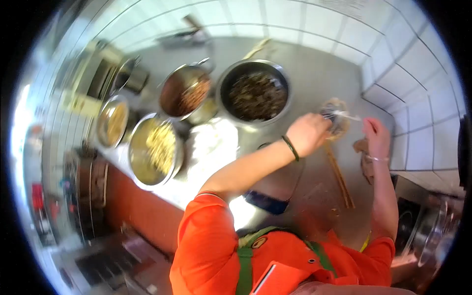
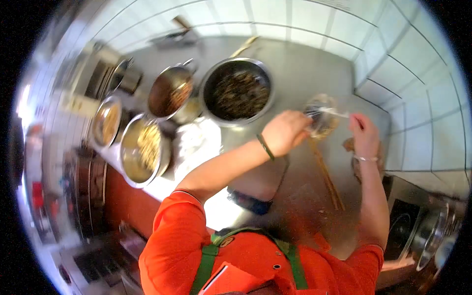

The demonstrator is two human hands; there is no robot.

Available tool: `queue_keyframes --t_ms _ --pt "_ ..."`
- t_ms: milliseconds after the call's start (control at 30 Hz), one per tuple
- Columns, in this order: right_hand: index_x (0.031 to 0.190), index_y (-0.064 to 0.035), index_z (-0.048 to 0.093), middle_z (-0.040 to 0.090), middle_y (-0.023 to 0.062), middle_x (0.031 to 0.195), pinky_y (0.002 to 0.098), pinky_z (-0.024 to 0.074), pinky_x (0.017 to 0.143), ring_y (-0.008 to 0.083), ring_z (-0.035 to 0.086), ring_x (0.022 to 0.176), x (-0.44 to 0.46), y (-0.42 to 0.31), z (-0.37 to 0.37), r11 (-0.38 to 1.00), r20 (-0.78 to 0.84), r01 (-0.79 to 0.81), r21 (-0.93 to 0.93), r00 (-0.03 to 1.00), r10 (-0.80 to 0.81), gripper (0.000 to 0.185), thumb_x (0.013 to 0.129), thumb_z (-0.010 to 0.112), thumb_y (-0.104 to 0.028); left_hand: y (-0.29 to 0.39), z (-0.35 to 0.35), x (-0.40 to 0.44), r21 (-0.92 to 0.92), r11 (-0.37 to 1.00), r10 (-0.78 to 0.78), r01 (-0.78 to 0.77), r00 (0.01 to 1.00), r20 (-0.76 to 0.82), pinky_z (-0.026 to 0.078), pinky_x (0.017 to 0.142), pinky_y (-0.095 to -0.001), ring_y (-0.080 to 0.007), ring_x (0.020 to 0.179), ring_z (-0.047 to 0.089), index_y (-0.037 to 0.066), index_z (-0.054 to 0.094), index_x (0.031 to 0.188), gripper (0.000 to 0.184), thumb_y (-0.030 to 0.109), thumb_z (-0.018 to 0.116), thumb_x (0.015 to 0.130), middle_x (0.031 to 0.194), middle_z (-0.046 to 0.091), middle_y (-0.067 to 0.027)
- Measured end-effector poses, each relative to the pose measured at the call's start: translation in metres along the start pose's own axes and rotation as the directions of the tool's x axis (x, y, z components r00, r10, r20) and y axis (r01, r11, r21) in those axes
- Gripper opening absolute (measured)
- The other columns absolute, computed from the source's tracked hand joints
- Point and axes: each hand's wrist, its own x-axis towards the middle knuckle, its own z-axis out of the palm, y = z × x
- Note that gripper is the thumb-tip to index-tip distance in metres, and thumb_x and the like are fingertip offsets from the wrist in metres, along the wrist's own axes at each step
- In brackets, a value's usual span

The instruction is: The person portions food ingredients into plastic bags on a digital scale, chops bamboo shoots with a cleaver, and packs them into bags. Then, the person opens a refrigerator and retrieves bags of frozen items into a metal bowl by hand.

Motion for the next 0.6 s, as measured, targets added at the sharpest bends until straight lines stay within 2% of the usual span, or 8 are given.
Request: queue_keyframes --t_ms 67,167,200,267,333,367,533,600 --pt "0.097 -0.0049 0.062 0.063 0.0052 0.078 0.0251 0.0463 0.067 0.0127 0.058 0.070 -0.035 -0.030 0.005 0.988 0.116 -0.151 -0.035 0.981 0.154 0.018 0.084 0.056 -0.015 0.029 -0.047 -0.051 0.026 0.999 -0.041 0.042 0.999 -0.036 0.043 0.081 -0.0377 -0.0306 0.094 0.054 0.003 0.055 0.104 0.031 0.011 0.058 0.074 0.093 0.058 -0.0144" --pt "0.102 -0.0049 0.058 0.058 0.0086 0.096 0.0259 0.0447 0.077 0.0149 0.056 0.086 -0.098 -0.081 0.046 0.969 0.246 0.179 0.173 0.944 -0.218 0.022 0.080 0.056 -0.009 -0.003 -0.085 -0.147 0.267 0.809 -0.540 0.523 0.842 -0.012 0.043 0.082 -0.0391 -0.0324 0.094 0.053 0.003 0.055 0.104 0.030 0.009 0.054 0.075 0.100 0.057 -0.0175" --pt "0.103 -0.0049 0.056 0.056 0.0098 0.102 0.0274 0.0440 0.080 0.0171 0.055 0.091 -0.101 -0.099 0.062 0.928 0.287 0.237 0.288 0.903 -0.320 0.024 0.079 0.056 -0.007 -0.028 -0.092 -0.176 0.349 0.715 -0.590 0.606 0.791 -0.164 0.044 0.081 -0.0394 -0.0333 0.094 0.053 0.004 0.056 0.104 0.030 0.010 0.056 0.075 0.101 0.057 -0.0171" --pt "0.103 -0.0045 0.054 0.048 0.0119 0.114 0.0321 0.0422 0.085 0.0241 0.051 0.099 -0.120 -0.118 0.093 0.887 0.354 0.432 0.164 0.814 -0.461 0.026 0.077 0.057 -0.005 -0.073 -0.100 -0.245 0.718 0.406 -0.351 0.565 0.822 -0.448 0.045 0.077 -0.0421 -0.0338 0.089 0.053 0.003 0.057 0.091 0.020 0.011 0.057 0.072 0.097 0.057 -0.0147" --pt "0.103 -0.0042 0.055 0.049 0.0125 0.112 0.0336 0.0414 0.086 0.0271 0.051 0.099 -0.134 -0.136 0.116 0.854 0.366 0.487 0.182 0.772 -0.519 0.026 0.077 0.057 -0.005 -0.073 -0.119 -0.271 0.495 0.542 -0.645 0.679 0.714 -0.272 0.045 0.079 -0.0420 -0.0345 0.092 0.053 0.003 0.058 0.092 0.020 0.014 0.058 0.075 0.105 0.056 -0.0131" --pt "0.103 -0.0040 0.055 0.049 0.0130 0.111 0.0351 0.0406 0.088 0.0301 0.050 0.100 -0.143 -0.146 0.126 0.821 0.383 0.529 0.215 0.727 -0.569 0.027 0.077 0.057 -0.005 -0.073 -0.124 -0.279 0.472 0.557 -0.651 0.684 0.712 -0.263 0.044 0.082 -0.0409 -0.0338 0.094 0.054 0.003 0.059 0.095 0.022 0.014 0.058 0.076 0.108 0.056 -0.0124" --pt "0.103 -0.0040 0.055 0.049 0.0136 0.110 0.0360 0.0400 0.088 0.0306 0.049 0.101 -0.173 -0.190 0.161 0.764 0.449 0.630 0.140 0.648 -0.616 0.027 0.076 0.057 -0.005 -0.055 -0.150 -0.267 0.316 0.742 -0.389 0.591 0.764 -0.515 0.044 0.082 -0.0404 -0.0321 0.091 0.056 0.002 0.059 0.095 0.022 0.008 0.056 0.074 0.100 0.060 -0.0133" --pt "0.102 -0.0041 0.056 0.052 0.0132 0.107 0.0367 0.0402 0.086 0.0308 0.050 0.099 -0.180 -0.205 0.172 0.773 0.297 0.605 0.190 0.715 -0.632 0.026 0.076 0.057 -0.004 -0.043 -0.166 -0.261 0.279 0.839 -0.277 0.468 0.807 -0.521 0.044 0.083 -0.0413 -0.0317 0.091 0.056 0.002 0.059 0.093 0.020 0.006 0.056 0.073 0.100 0.059 -0.0130"
